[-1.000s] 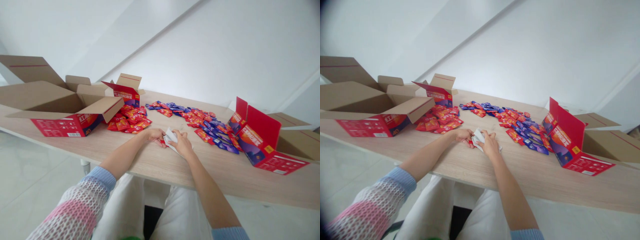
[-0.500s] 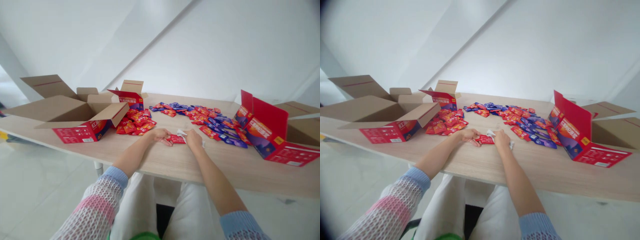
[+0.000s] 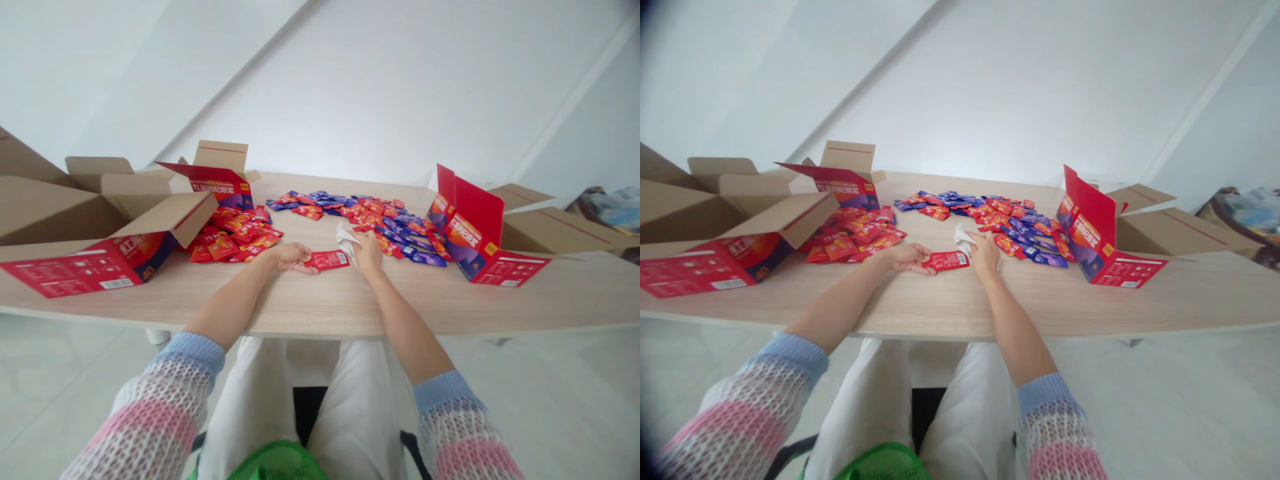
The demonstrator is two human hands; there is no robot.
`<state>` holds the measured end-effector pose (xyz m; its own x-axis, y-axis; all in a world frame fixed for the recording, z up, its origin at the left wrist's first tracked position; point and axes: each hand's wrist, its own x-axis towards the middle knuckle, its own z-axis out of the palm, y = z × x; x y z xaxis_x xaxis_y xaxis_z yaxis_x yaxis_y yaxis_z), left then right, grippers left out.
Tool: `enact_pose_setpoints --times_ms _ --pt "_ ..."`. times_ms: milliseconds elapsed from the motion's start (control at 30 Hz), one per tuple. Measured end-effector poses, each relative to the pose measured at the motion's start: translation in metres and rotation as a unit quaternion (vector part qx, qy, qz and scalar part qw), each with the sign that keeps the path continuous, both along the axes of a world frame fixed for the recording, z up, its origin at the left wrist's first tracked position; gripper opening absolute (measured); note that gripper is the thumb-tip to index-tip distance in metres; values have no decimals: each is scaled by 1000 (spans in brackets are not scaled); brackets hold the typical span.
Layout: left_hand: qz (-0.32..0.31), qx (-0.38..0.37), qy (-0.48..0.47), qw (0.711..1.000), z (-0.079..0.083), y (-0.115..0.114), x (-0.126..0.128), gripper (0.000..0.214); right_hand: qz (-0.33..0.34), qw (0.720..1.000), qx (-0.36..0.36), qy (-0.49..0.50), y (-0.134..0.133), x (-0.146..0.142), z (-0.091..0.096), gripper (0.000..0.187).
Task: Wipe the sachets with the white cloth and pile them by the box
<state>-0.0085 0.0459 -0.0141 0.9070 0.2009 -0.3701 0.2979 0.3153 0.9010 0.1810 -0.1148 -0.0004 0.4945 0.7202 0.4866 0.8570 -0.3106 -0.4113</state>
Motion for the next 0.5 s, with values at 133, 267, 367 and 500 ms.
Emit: enact_pose_setpoints --times_ms 133,267,367,500 --pt "-50 -34 -26 998 -3 3 -1 31 151 988 -20 -37 2 -20 0 41" --pt "-23 -27 -41 999 -4 1 1 43 265 957 -109 -54 8 -33 -5 40" --pt "-11 -18 -50 999 -4 -2 1 42 257 955 -140 -53 10 -30 -7 40" --pt "-37 -10 -65 997 -4 -1 -3 27 196 968 -145 -66 8 -20 -9 40"
